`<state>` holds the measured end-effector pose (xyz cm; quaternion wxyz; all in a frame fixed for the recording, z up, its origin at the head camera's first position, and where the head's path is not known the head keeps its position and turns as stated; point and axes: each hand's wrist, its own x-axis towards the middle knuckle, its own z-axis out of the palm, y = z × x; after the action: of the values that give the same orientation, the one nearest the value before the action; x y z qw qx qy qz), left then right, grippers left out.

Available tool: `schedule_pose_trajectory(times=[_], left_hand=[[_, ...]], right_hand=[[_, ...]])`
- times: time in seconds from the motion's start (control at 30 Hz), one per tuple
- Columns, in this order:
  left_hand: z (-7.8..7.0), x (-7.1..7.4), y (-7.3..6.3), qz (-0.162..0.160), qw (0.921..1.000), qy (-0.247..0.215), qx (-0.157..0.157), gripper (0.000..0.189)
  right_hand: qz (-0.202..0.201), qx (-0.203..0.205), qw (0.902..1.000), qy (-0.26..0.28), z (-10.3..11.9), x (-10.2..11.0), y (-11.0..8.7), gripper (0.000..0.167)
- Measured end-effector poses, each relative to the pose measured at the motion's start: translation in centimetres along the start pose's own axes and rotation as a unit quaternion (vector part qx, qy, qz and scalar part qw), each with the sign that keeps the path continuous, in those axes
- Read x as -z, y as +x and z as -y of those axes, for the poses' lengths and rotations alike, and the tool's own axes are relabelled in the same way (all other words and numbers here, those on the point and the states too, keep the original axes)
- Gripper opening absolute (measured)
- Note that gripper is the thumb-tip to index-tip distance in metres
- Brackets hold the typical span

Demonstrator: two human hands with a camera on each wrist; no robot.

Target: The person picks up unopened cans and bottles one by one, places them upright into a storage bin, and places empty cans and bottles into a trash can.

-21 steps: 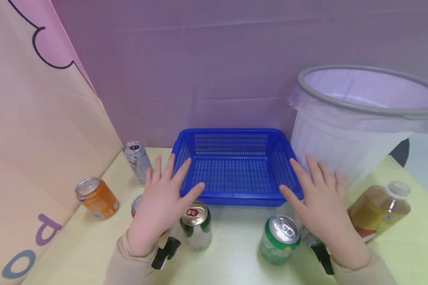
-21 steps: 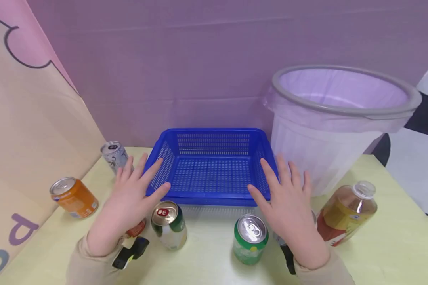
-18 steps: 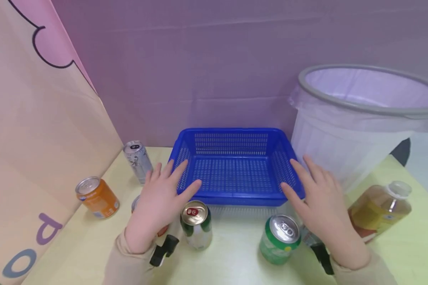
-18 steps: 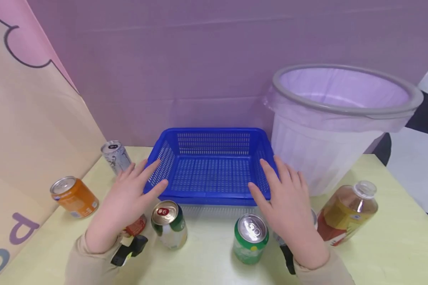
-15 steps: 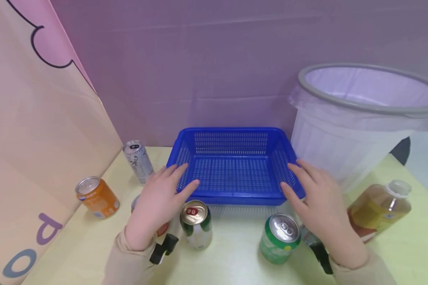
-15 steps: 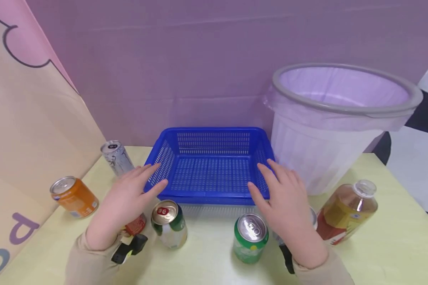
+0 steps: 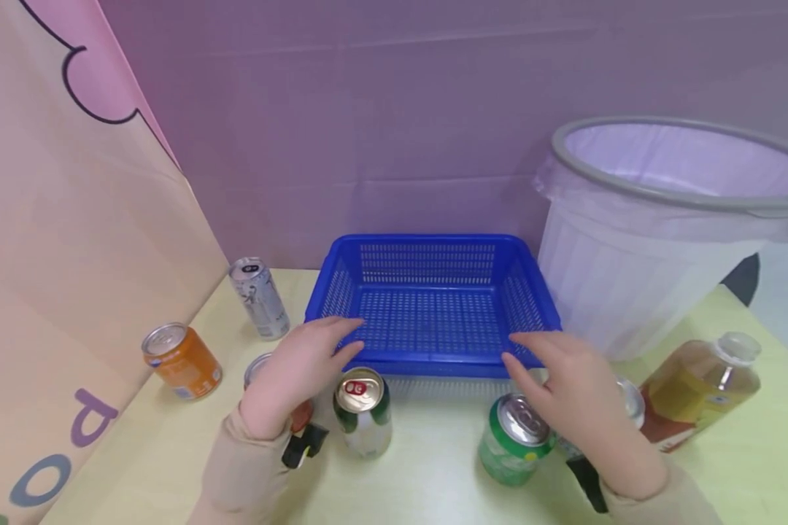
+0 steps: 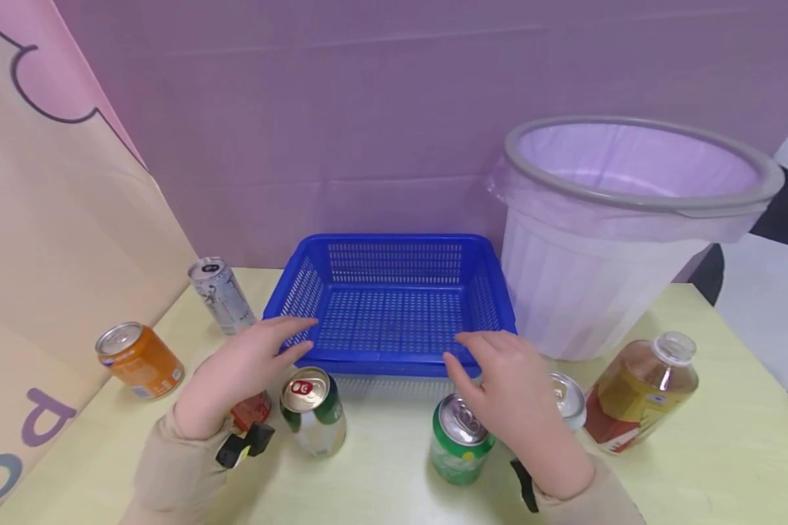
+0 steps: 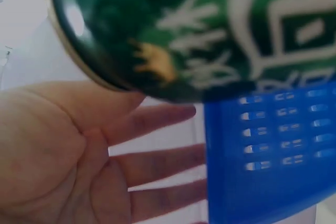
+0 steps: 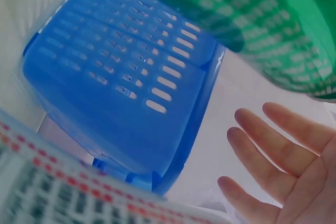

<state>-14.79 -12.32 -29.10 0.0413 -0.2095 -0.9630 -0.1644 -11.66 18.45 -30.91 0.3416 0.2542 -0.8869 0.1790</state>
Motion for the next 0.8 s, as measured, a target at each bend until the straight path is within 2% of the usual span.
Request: schedule_pose_trajectory(times=[0.2, 0.5, 0.67, 0.73, 0.8], left_hand=[[0.2, -0.7, 0.5, 0.045, 0.9988, -0.011, -0.014, 0.040], [0.5, -1.4, 0.9, 0.056, 0.9981, -0.017, -0.017, 0.035], [0.9, -2.0, 1.3, 0.054, 0.9984, -0.013, -0.013, 0.032], [1.0, -2.2, 1.4, 0.058, 0.9982, -0.012, -0.006, 0.032], [1.1, -2.3, 1.5, 0.061, 0.9981, -0.008, -0.004, 0.033]], right_hand=[[-0.003, 0.016, 0.9998, 0.013, 0.0, -0.2, -0.2, 0.024], [-0.015, 0.031, 0.9991, 0.022, 0.1, -0.3, -0.4, 0.025], [-0.042, 0.037, 0.9975, 0.044, -0.3, 0.0, -0.5, 0.040], [-0.054, 0.034, 0.9964, 0.056, -0.6, 0.2, -0.6, 0.039], [-0.056, 0.022, 0.9959, 0.067, -0.9, 0.6, -0.7, 0.030]])
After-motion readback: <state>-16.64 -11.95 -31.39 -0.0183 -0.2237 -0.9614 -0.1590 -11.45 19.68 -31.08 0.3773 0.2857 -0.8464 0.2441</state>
